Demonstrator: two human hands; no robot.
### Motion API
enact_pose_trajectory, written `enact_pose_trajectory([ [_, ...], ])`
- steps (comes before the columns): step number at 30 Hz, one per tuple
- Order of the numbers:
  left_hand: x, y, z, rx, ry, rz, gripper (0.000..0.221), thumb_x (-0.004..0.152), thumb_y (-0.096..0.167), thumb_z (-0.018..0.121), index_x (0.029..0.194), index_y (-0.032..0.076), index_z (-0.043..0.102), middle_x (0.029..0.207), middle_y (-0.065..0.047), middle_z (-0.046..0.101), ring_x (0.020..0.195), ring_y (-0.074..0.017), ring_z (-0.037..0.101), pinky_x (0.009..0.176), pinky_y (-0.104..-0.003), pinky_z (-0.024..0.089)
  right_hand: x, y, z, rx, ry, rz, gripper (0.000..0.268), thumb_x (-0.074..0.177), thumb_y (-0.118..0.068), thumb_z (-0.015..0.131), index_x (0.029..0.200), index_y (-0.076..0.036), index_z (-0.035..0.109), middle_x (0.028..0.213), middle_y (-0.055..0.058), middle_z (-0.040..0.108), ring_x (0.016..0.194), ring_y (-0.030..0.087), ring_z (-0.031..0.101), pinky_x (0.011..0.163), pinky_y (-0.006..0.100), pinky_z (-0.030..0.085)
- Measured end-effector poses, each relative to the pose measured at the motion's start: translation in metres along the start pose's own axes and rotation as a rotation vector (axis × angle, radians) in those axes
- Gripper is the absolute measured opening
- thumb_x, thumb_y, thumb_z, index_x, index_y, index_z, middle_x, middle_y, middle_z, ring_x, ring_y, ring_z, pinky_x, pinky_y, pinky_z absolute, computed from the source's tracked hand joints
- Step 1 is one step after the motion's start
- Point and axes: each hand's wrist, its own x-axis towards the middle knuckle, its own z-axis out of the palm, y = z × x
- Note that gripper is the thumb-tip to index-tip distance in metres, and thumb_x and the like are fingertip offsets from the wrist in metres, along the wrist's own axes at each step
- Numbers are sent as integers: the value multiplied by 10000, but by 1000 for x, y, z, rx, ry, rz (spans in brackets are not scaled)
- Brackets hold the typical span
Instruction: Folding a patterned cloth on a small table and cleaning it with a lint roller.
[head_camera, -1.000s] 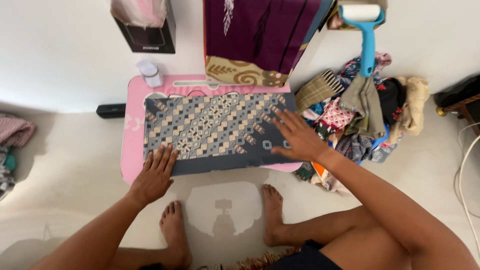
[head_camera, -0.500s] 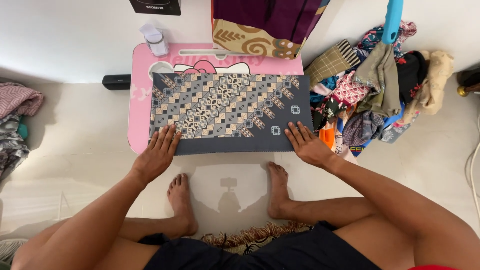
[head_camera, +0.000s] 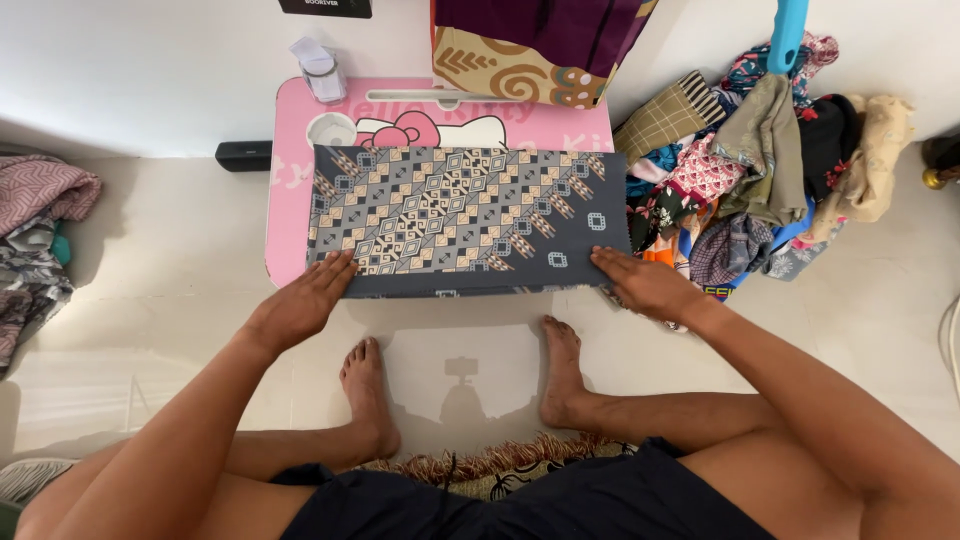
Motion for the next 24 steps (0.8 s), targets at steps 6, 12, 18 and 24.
enact_pose_trajectory([
  [6, -7, -15, -55, -669, -58, -265, 485, 981, 63, 453, 1447, 75, 588, 1350, -186, 687, 1252, -395, 642, 1128, -489, 472, -8, -41, -82, 363, -59, 408, 522, 940, -130, 526, 1448, -191, 631, 1300, 171, 724, 1194, 416, 675, 1011, 532, 526],
  [12, -14, -19, -155, -952, 96, -501, 427, 945, 3, 518, 1296, 103, 741, 972, -297, 761, 981, -482, 722, 922, -526, 552, -20, -4, -91, 705, 308, 304, 371, 923, 57, 615, 1211, -99, 788, 934, 225, 786, 432, 183, 557, 477, 298, 448],
  [18, -24, -38, -211, -1118, 395, -457, 305, 983, -63, 584, 1252, -26, 724, 720, -84, 649, 457, -90, 356, 420, -218, 259, -37, -13, -151, 808, 465, 420, 332, 941, 69, 652, 1268, 49, 706, 932, 90, 715, 684, 94, 539, 602, 208, 452],
  [24, 8, -76, -220, -1182, 352, -558, 210, 1042, 7, 641, 1229, -48, 718, 828, -58, 631, 589, -86, 396, 509, -219, 296, -1, 21, -159, 1129, 414, 508, 288, 960, 31, 640, 1240, 80, 689, 1033, 174, 714, 803, 177, 617, 768, 231, 506],
])
